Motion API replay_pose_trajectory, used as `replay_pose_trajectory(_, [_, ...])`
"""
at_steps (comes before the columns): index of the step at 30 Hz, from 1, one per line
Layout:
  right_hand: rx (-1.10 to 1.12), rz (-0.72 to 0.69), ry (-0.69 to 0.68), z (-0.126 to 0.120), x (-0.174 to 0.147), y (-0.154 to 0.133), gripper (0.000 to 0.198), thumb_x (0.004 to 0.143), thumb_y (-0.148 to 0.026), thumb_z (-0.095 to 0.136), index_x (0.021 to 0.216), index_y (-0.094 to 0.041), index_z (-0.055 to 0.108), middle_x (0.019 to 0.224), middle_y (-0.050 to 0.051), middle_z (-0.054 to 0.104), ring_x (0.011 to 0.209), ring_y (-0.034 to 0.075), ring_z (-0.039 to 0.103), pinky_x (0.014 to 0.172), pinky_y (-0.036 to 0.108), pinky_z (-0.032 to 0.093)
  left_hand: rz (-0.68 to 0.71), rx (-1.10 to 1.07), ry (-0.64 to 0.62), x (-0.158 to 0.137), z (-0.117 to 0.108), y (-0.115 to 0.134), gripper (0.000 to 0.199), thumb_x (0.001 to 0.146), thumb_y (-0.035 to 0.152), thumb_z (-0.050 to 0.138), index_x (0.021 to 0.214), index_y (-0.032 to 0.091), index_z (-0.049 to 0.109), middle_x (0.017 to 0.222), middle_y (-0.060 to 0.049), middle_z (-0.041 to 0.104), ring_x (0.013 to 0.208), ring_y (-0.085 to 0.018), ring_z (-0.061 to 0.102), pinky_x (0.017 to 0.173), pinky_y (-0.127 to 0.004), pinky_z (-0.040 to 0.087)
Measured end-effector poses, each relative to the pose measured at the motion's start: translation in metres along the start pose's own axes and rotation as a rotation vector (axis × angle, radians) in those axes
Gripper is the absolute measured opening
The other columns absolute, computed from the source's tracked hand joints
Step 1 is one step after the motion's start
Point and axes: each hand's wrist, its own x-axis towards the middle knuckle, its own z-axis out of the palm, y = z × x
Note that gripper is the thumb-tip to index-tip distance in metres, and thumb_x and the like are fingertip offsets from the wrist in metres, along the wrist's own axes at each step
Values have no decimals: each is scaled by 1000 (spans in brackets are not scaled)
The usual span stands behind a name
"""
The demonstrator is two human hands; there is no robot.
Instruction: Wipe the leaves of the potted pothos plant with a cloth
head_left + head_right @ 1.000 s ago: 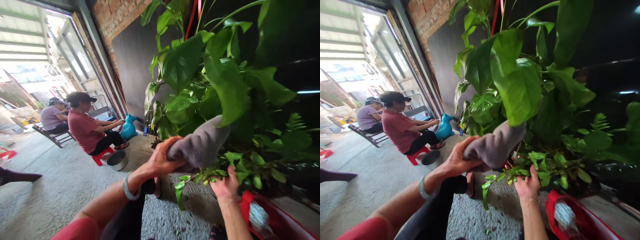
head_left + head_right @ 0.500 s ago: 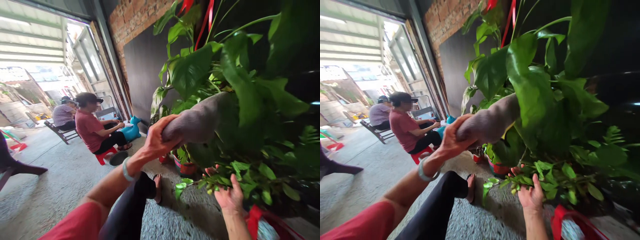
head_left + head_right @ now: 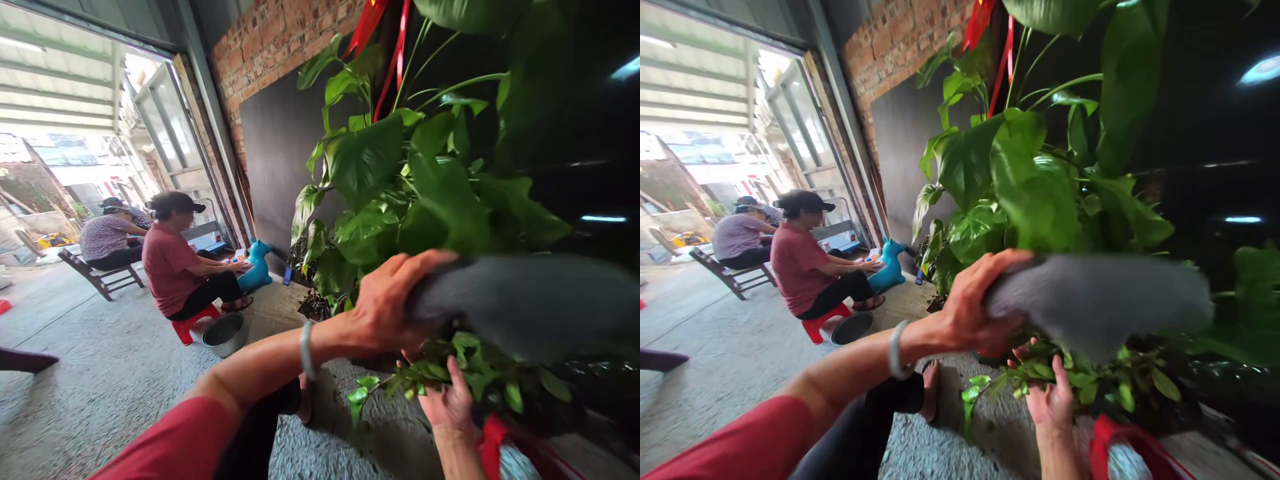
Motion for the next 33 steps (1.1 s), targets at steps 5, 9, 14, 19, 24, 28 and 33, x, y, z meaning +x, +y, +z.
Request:
replay_pose_trajectory(5, [48,104,125,11,-8,-5,47,64,-55,82,98,-24,74,99,8,78,103,35,73,93,64,57,-56,402,-271,53,63,-43,73,83,17,65,153,15,44,128,-16,65,121,-33,62,97,-42,54])
replay_pose_trajectory(9, [66,69,145,4,-4,-4,40,67,-52,80,97,-25,73,94,5,79,97,33,75,92,62,58,-141,354,-558,10,66,-70,67,75,20,71,140,18,59,116,-12,71,108,-33,69,87,-38,57])
replay_pose_trajectory(14, [48,41,121,-2,-3,-4,42,69,-54,80,98,-24,73,93,6,78,100,33,74,95,62,57,-146,266,-333,-7,48,-65,55,79,24,67,133,21,60,119,-10,71,109,-29,68,92,-40,56])
replay_pose_trajectory(19, [27,97,118,6,-9,-7,45,65,-56,82,97,-24,73,96,8,78,107,35,72,94,63,57,-87,381,-191,40,82,-73,38,85,23,65,121,14,65,123,-17,66,120,-34,62,101,-42,53])
replay_pose_trajectory(24, [20,66,153,4,-8,-8,44,64,-53,81,94,-22,73,95,10,78,100,36,74,89,61,60,-156,371,-503,22,110,-91,47,77,12,67,123,16,69,108,-11,74,106,-30,70,89,-33,56])
replay_pose_trajectory(28, [56,39,178,0,-5,-8,37,68,-46,79,99,-26,72,91,4,78,88,31,76,87,59,61,-294,244,-470,-18,80,-95,59,70,18,73,129,16,69,113,-10,77,107,-31,72,91,-35,57])
replay_pose_trajectory(33, [116,56,303,0,-3,-7,25,72,-36,76,95,-28,73,87,-1,78,76,21,75,81,43,64,-445,-29,-495,-59,-2,-73,59,68,23,79,126,20,70,103,-2,78,93,-23,73,82,-30,58])
